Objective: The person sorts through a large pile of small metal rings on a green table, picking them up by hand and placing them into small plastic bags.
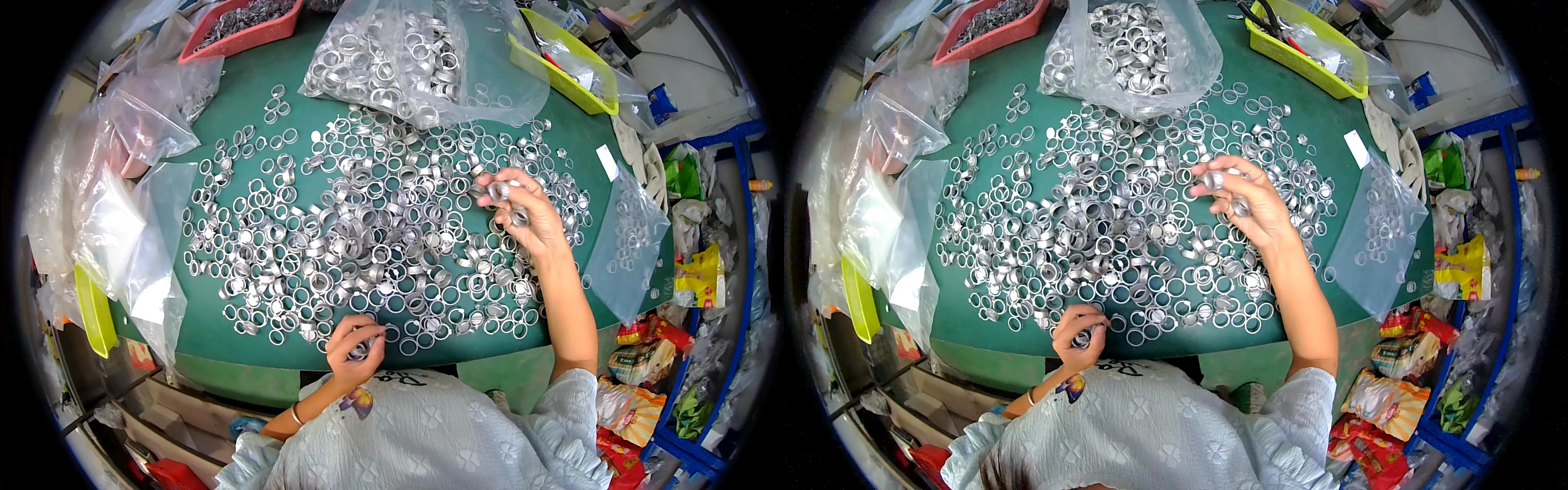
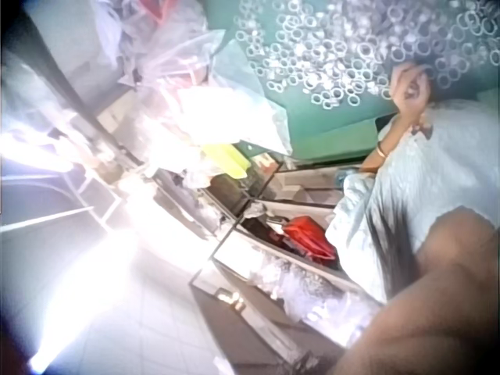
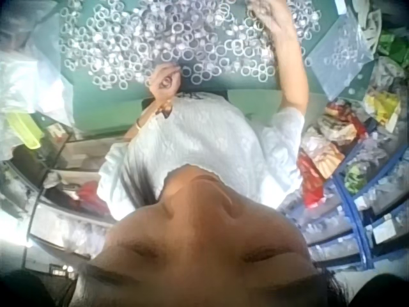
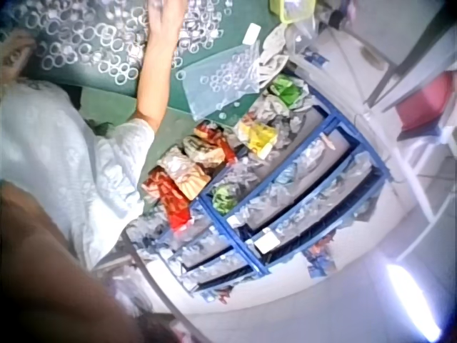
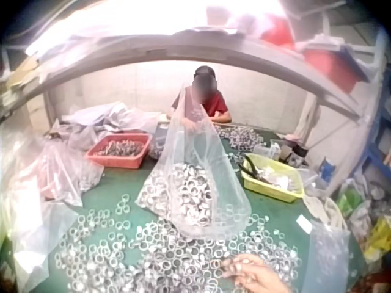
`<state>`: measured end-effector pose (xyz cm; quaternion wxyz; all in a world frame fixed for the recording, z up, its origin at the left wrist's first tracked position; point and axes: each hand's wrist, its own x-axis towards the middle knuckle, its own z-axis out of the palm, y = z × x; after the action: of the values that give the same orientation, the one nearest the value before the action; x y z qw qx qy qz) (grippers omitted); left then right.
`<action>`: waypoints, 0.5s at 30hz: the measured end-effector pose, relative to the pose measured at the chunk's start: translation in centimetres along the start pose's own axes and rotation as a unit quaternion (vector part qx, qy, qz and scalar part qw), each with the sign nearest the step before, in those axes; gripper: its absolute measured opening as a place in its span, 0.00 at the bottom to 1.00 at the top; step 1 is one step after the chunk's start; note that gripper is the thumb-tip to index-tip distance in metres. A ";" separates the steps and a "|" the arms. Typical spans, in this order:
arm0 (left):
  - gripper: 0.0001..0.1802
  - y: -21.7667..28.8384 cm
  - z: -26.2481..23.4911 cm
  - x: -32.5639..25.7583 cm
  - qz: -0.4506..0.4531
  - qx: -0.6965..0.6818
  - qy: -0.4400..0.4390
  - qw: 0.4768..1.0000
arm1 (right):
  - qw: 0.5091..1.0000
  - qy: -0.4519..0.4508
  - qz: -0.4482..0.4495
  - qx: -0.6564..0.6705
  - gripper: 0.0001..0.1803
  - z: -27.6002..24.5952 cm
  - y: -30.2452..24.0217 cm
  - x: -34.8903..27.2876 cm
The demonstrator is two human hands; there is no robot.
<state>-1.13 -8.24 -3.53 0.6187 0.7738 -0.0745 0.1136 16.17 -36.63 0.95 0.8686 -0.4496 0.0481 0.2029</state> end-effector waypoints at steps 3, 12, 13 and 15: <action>0.12 -0.1 0.0 -0.1 0.000 -0.004 0.002 1.000 | 0.973 -0.060 0.021 0.220 0.16 -0.6 0.3 -0.3; 0.12 0.2 0.0 0.1 -0.005 0.002 0.002 1.000 | 0.778 0.014 -0.229 -0.585 0.03 1.0 1.3 -0.4; 0.12 0.3 0.0 0.2 -0.005 0.003 0.000 1.000 | 0.718 0.033 -0.229 -0.657 0.03 1.6 1.6 -0.4; 0.11 0.3 -0.1 0.3 -0.003 0.007 -0.002 1.000 | 0.580 0.069 -0.223 -0.781 0.04 2.9 2.4 -0.5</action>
<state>-0.96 -8.24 -3.17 0.6135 0.7785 -0.0730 0.1107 14.43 -33.25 0.93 0.1943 -0.9634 -0.1708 -0.0696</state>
